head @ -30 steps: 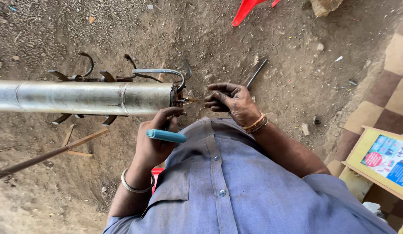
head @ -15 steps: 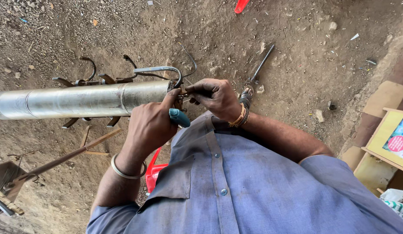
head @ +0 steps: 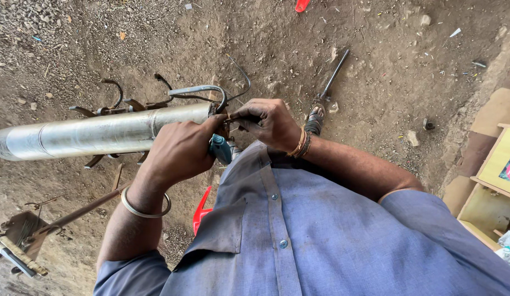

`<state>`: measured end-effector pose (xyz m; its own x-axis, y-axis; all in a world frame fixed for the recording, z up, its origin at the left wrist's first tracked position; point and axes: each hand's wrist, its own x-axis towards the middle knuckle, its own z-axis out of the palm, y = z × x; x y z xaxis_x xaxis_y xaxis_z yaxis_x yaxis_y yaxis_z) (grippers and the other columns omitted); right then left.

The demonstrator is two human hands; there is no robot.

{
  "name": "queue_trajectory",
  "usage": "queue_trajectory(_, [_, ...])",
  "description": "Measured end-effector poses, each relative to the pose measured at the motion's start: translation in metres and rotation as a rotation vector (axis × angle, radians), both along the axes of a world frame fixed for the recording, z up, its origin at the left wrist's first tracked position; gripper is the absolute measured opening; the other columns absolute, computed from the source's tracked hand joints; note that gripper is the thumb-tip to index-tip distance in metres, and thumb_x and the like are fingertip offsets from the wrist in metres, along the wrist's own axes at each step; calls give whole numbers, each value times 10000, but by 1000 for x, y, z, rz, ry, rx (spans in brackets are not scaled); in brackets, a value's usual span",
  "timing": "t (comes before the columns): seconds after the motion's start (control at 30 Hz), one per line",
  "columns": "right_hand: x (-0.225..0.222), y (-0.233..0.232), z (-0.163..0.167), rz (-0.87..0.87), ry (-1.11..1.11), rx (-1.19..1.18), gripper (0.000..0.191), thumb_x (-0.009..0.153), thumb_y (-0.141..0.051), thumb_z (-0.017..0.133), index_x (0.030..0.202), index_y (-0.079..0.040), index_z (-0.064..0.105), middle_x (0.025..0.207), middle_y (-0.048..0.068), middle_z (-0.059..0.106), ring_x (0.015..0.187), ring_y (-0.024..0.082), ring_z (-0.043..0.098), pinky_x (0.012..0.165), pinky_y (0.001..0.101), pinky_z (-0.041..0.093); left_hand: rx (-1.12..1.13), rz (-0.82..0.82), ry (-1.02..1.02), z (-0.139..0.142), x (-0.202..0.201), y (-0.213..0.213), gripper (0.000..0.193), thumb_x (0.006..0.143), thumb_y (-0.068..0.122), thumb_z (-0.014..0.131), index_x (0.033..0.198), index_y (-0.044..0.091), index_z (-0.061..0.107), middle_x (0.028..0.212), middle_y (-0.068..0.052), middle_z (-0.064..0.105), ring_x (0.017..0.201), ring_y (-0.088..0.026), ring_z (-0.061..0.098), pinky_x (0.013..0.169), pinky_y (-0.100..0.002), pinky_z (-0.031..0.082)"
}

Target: The person works on a submersible pump motor assembly mounted on a wooden stand, using a screwdriver, hammer, and wrench to loosen, remove, and refit components at the end of the metal cylinder, and picks small parts from the workbench.

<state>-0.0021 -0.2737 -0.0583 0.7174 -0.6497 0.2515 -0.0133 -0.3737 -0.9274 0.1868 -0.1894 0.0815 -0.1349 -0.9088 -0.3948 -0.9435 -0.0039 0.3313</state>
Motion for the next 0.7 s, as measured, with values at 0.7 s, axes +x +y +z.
queue_trajectory(0.7, [7, -10, 1, 89, 41, 221, 238, 866, -111, 828, 1082, -53, 749, 1016, 90, 780, 833, 147, 771, 734, 262, 657, 127, -117, -117, -11, -3, -28, 177, 756, 156, 690, 903, 66, 650, 714, -169, 688, 697, -381, 697, 596, -508, 543])
